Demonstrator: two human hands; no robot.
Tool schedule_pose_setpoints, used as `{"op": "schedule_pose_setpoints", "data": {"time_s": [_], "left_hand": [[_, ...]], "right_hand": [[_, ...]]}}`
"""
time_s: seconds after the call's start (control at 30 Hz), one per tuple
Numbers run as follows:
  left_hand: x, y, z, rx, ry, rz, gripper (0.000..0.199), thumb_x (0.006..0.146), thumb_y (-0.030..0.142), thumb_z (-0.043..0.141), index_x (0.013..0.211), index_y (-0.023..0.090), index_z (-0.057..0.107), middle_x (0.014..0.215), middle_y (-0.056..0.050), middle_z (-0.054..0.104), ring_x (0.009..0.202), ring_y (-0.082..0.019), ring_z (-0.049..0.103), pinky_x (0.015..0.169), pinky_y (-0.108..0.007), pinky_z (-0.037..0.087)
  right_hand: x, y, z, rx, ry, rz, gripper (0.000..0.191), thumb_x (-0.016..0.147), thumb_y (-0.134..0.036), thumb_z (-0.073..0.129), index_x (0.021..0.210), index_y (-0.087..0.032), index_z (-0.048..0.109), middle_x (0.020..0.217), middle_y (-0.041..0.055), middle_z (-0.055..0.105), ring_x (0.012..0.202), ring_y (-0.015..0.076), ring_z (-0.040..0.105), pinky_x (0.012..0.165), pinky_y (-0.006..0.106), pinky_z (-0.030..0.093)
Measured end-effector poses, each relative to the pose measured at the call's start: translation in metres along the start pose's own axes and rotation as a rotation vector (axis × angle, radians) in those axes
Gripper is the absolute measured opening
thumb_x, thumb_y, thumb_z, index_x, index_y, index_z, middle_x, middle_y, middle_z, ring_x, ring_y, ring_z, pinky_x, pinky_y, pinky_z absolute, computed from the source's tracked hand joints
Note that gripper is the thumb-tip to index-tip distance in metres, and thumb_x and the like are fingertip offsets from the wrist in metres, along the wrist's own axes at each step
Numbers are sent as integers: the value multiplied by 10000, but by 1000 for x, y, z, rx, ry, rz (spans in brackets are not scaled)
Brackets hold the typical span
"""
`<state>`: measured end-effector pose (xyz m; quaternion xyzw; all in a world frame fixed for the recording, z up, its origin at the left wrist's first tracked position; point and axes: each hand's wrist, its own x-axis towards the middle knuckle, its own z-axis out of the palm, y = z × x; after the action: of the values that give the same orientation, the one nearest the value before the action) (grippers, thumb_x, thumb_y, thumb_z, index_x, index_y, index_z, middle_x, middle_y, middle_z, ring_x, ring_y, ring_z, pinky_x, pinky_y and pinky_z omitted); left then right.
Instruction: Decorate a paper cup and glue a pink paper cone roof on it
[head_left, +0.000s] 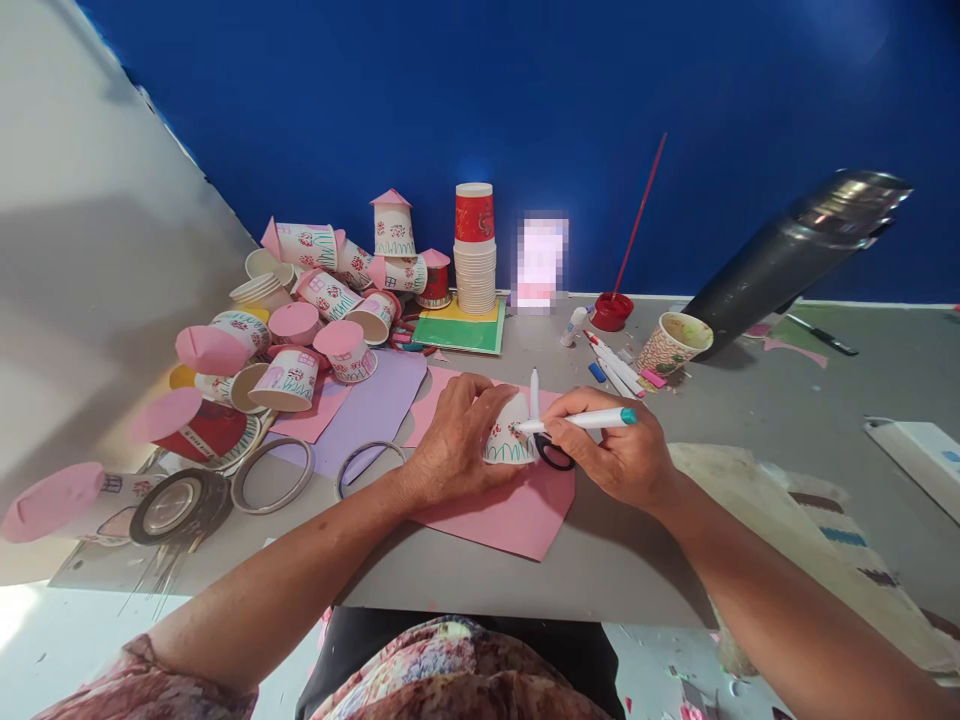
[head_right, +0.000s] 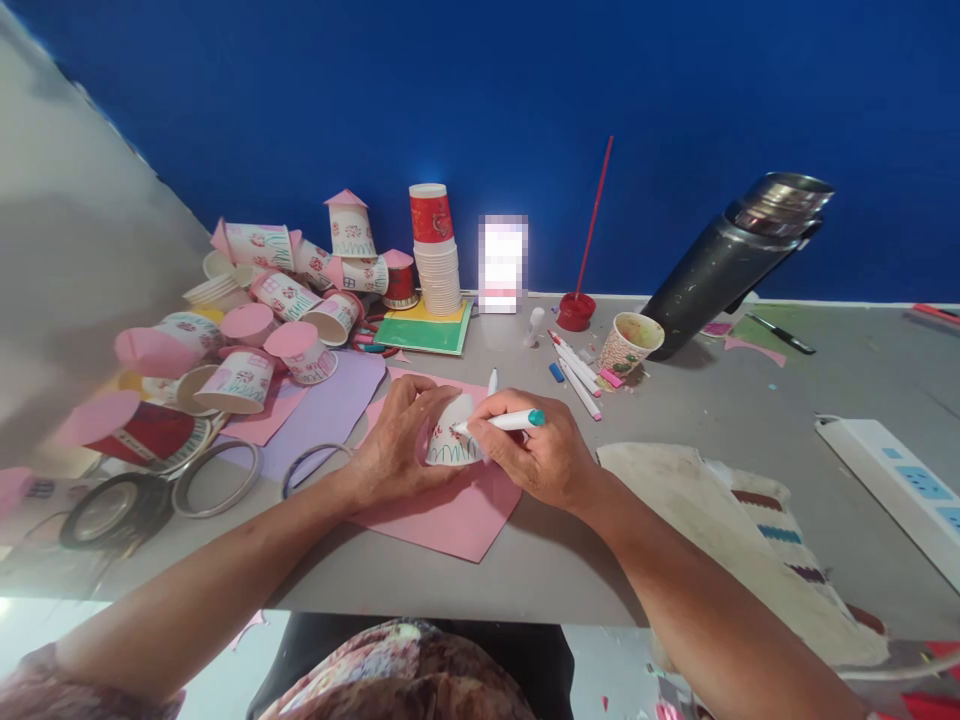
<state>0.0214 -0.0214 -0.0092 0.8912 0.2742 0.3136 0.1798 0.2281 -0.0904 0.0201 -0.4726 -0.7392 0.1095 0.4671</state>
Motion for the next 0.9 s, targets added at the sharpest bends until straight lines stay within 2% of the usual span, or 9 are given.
{"op": "schedule_pose_setpoints", "data": {"time_s": [0.17, 0.43, 0.7, 0.9], "left_hand": [[0, -1, 0, -2, -2, 22, 703, 732, 323, 823, 1353, 220, 510, 1174, -104, 513, 1144, -302, 548, 984, -485, 511], [0, -3, 1, -7, 5, 4, 734, 717, 353, 838, 1358, 232, 502, 1188, -106, 508, 1164, -308, 551, 1002, -495, 509], [2, -3, -1, -1, -14, 14, 686, 744, 408, 830, 1325, 195, 534, 1201, -127, 565, 1161, -314, 542, 1001, -494, 502], [2, -1, -2, -19, -3, -5, 695, 738, 409, 840, 1325, 198, 533, 1193, -122, 536, 1159, -307, 543, 1010, -492, 507]], "right_hand": [[1, -1, -1, 19, -28, -8, 132, 942, -176, 621, 833, -207, 689, 691, -25, 721, 541, 96, 581, 533, 227, 420], [1, -2, -3, 13, -33, 5, 149, 930, -180, 619, 800, -210, 685, 656, -31, 705, 521, 94, 562, 528, 220, 421], [3, -3, -8, -21, 20, 51, 164, 928, -215, 619, 782, -201, 693, 590, -32, 670, 483, 93, 538, 526, 211, 438], [2, -1, -7, -22, -11, 45, 175, 929, -207, 607, 774, -201, 687, 653, -20, 713, 532, 98, 583, 564, 214, 456]]}}
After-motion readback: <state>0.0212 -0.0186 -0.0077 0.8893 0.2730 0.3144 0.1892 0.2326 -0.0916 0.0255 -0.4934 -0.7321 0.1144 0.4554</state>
